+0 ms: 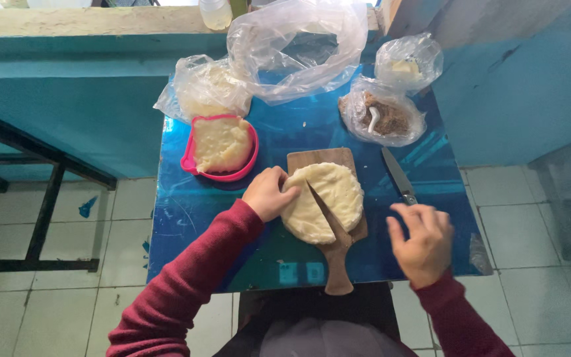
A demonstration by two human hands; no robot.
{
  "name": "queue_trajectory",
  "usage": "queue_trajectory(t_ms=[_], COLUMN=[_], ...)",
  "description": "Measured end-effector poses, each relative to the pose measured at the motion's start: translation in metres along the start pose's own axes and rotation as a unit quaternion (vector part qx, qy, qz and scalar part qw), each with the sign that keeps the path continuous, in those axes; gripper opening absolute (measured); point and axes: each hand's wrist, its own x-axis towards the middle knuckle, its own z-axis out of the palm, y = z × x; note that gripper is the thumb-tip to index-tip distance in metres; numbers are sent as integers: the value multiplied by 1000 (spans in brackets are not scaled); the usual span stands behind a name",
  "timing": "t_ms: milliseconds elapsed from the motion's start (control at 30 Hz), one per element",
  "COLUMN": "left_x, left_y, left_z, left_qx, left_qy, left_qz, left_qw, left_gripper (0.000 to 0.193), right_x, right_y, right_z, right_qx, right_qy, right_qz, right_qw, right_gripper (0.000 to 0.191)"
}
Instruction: The person cuts a round flat dough on a wooden board into wedge pieces using a knife, then folds and presses the pieces flat by hand. They spoon a brown sugar-like filling from a plastic bag onto a dough piece and fold the dough over the filling to form a filled pastry.
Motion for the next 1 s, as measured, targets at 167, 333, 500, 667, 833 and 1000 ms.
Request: queue_trajectory(t_ms=[167, 333, 500, 667, 833, 1000], left_x=[-2, -27, -34, -16, 37, 56], left_y=[12, 16, 22, 29, 28, 30], left_z=[1, -8, -18, -10, -8, 8], left_qx=[-151, -354, -504, -507, -425, -432], left_qy=[-29, -126, -182, -227, -229, -269], left_qz=[-40, 86, 39, 79, 137, 89], left_qw=[987, 923, 843, 828, 865, 856], left_gripper=[37, 38, 35, 40, 37, 32], right_x=[2, 20, 28, 25, 46, 84], right_y=[-49, -75, -63, -35, -4, 11], right_z=[3, -2, -1, -6, -19, -23], right_qx=[209, 391, 514, 619, 567, 657], right_qy=[-62, -116, -343, -367, -255, -185], right_qz=[76, 39, 121, 260, 270, 268], right_qw=[973, 912, 777, 644, 736, 680], right_gripper=[24, 77, 53, 35, 33, 41])
